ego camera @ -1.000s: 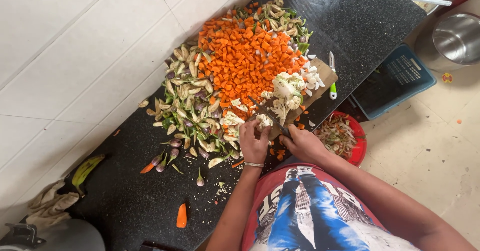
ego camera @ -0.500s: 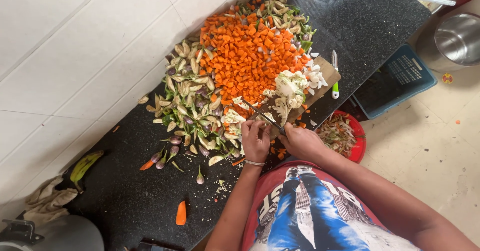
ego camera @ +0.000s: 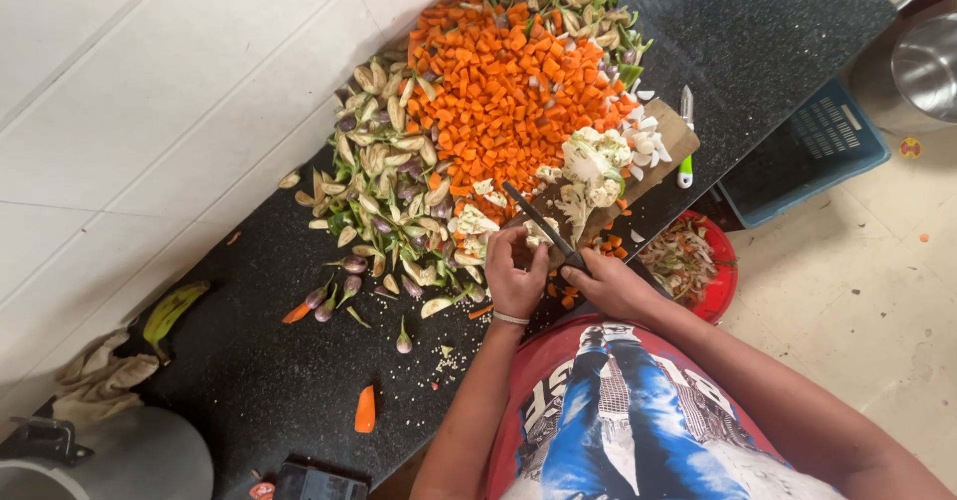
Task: Cutting cauliflower on a cutting board amidst a large pile of chopped vegetables.
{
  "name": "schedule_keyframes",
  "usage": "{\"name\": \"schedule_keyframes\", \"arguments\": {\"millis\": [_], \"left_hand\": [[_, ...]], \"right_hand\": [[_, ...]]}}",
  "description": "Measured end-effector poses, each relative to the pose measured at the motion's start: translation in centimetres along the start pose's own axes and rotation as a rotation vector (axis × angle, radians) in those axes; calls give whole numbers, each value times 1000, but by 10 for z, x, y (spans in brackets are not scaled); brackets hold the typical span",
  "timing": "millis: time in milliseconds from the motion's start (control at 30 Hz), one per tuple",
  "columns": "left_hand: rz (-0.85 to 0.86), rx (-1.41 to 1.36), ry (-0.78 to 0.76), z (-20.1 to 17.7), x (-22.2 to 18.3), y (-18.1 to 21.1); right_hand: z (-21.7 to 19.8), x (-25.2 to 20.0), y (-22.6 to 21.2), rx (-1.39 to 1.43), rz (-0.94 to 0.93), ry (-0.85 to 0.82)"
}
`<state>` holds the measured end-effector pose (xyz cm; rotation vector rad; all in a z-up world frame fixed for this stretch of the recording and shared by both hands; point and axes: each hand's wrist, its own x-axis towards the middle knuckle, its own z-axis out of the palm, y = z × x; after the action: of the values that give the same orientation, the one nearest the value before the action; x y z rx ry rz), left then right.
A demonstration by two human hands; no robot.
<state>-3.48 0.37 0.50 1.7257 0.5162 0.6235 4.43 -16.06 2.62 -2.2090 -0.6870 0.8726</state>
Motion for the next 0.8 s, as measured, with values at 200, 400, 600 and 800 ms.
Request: {"name": "schedule_keyframes", "arguments": {"millis": [200,400,600,800], "left_hand": [[60,-28,-12,-4,1,2],[74,-37,-21,-4,-2,0],[98,4,-14,-5,-3,1],[36,10,-15,-1,-8,-10]], "right_hand": [[-1,-2,-5,399,255,-169],[-3,-4,-9,479,245,-166],[1,-3,-3,412,210,-137],[1,-4,-3,436,223,-131]]}}
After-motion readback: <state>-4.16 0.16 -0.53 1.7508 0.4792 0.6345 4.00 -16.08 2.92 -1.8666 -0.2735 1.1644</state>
